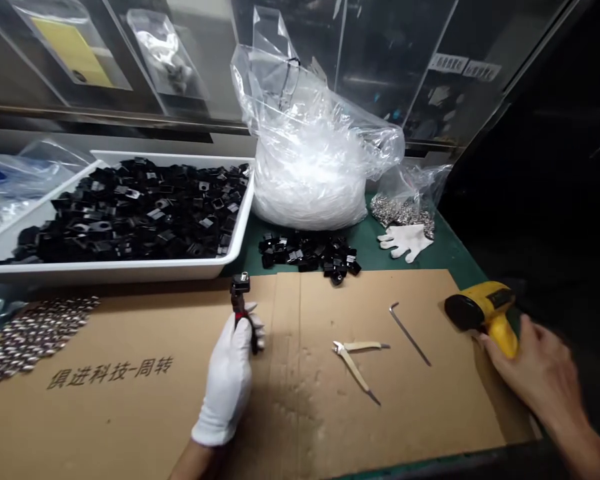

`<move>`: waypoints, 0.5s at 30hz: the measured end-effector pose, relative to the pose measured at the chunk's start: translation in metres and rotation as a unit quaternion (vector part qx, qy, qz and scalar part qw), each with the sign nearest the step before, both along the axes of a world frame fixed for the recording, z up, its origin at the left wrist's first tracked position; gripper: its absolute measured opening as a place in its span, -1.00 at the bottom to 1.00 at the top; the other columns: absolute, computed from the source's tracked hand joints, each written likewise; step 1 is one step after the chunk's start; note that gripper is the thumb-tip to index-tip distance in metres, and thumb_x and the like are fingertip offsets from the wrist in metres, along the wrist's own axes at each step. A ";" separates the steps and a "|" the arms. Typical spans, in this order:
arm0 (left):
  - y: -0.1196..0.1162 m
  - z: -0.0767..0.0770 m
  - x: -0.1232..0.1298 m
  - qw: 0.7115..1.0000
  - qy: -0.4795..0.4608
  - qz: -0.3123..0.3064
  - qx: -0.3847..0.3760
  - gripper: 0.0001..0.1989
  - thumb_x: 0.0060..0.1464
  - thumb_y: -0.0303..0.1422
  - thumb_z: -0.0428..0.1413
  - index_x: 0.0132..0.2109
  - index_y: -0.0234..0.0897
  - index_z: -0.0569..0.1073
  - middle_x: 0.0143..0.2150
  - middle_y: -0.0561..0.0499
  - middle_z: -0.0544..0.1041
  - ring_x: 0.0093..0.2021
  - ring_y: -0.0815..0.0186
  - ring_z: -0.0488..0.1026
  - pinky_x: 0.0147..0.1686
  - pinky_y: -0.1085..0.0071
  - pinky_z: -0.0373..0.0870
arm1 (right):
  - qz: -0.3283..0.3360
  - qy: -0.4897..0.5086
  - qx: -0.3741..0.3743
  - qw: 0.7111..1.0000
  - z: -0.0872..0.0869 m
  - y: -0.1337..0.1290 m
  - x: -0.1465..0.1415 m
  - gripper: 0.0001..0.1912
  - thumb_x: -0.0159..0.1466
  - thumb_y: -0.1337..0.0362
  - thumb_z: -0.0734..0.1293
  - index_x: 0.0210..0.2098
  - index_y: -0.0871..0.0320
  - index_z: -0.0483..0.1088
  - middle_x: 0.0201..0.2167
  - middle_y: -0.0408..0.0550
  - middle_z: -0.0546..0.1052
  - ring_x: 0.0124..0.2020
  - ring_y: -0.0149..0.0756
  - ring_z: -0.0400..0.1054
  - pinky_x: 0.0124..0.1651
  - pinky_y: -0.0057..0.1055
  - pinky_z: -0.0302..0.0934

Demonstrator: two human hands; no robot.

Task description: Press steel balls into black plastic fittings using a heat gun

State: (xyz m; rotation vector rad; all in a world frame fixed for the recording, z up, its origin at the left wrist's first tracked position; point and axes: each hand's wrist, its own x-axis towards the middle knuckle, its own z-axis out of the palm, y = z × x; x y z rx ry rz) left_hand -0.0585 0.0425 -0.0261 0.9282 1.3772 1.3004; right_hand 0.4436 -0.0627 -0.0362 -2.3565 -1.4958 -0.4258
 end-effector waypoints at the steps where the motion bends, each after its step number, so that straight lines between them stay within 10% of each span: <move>1: -0.003 0.007 0.002 0.998 -0.062 -0.015 -0.016 -0.55 0.29 0.01 0.14 0.13 -0.22 0.46 -0.20 0.00 0.46 -0.31 0.31 0.41 -0.24 0.33 0.46 | 0.006 -0.001 0.017 1.000 0.006 -0.002 -0.015 0.01 0.29 -0.35 0.24 0.38 0.38 0.25 0.17 0.51 0.34 0.12 0.59 0.27 0.05 0.35 0.23; 6: -0.021 0.028 0.012 0.967 -0.214 -0.084 -0.113 -0.55 0.28 -0.01 0.18 0.13 -0.21 0.43 -0.22 0.02 0.43 -0.29 0.31 0.42 -0.27 0.32 0.49 | 0.275 0.099 -0.051 0.955 0.016 0.010 -0.119 -0.54 0.49 -0.03 0.22 0.24 0.08 0.35 0.18 0.10 0.42 0.15 -0.01 0.37 0.14 -0.16 0.35; 15: -0.072 0.016 0.020 0.900 -0.351 -0.156 -0.206 -0.57 0.39 0.03 -0.03 -0.06 -0.28 0.42 -0.37 0.04 0.37 -0.47 0.38 0.30 -0.52 0.46 0.31 | 0.198 0.095 -0.089 0.971 -0.027 0.047 -0.126 -0.67 0.47 0.02 0.10 -0.21 0.10 0.32 -0.28 0.18 0.46 -0.19 0.13 0.39 -0.13 -0.03 0.25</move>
